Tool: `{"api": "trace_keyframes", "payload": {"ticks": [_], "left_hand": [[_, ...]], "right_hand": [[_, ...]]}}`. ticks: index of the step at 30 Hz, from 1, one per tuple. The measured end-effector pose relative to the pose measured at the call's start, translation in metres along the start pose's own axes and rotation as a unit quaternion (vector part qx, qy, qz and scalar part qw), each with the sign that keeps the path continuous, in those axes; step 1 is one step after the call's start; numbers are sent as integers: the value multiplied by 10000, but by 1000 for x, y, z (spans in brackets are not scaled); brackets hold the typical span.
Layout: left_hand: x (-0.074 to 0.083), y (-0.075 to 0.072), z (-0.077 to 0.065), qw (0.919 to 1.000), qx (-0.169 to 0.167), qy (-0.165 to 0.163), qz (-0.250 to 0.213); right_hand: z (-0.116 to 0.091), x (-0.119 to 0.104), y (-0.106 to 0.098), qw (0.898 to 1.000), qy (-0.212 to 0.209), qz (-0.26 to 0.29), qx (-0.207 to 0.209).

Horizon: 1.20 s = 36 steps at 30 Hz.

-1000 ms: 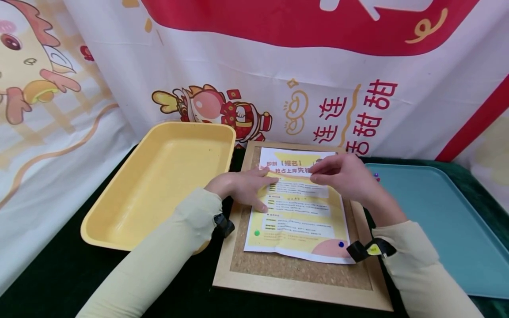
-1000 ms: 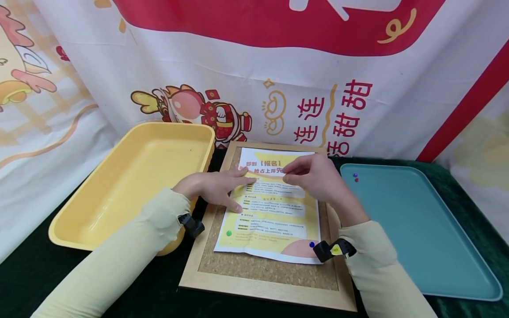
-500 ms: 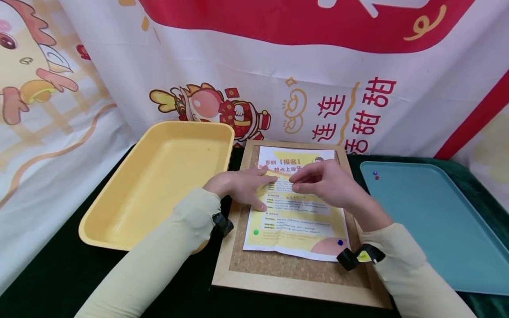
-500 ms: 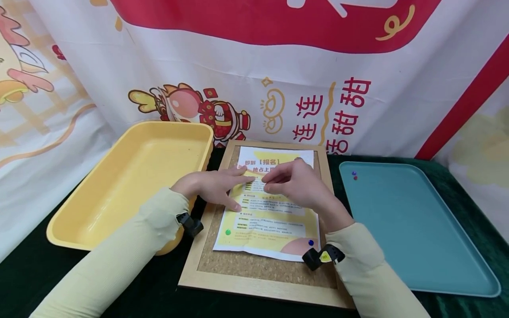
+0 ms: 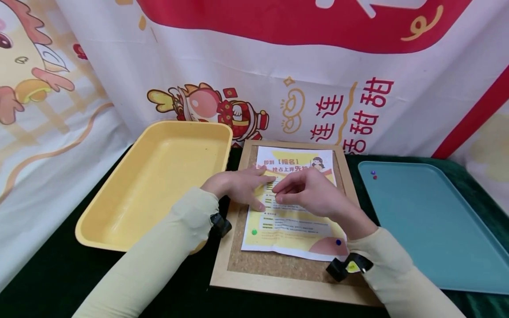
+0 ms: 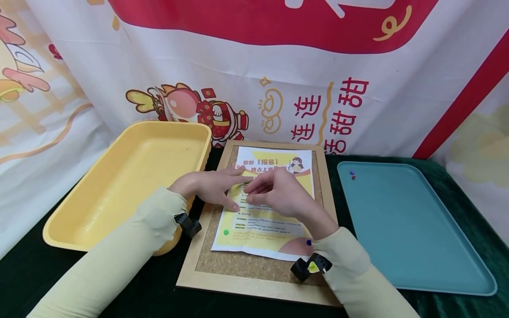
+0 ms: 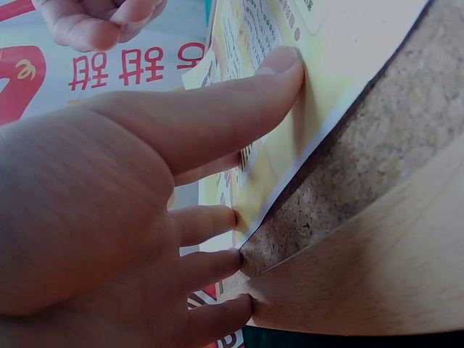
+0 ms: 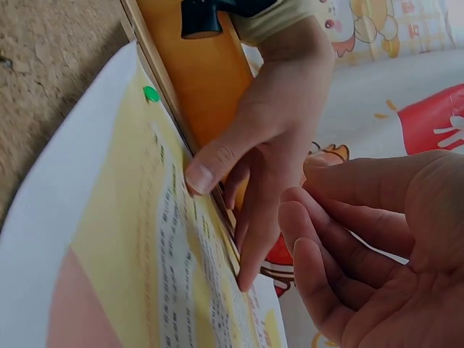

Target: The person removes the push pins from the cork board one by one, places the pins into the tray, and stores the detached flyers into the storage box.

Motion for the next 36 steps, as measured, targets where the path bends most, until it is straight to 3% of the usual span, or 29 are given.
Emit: {"api": "trace_keyframes", "payload": {"ticks": [21, 28, 36], "left_hand": [[3, 0, 0, 9991, 107, 295, 284], [4, 0, 0, 9990, 110, 318, 290], [3, 0, 0, 9991, 110, 314, 260]], "right_hand": [[-3, -2, 53, 9974, 129, 90, -704], [-5, -3, 65, 9962, -100, 17, -866], [-7, 1, 73, 9948, 67, 22, -1017]]}}
Point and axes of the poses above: each hand's wrist, its own z-axis towards the middle knuckle, its own y-axis out of the palm, x = y × z, the point moved 9 cm from there along z, towards the middle knuckle, and after that the axes turned 6 degrees about x, right-handed, at the moved point
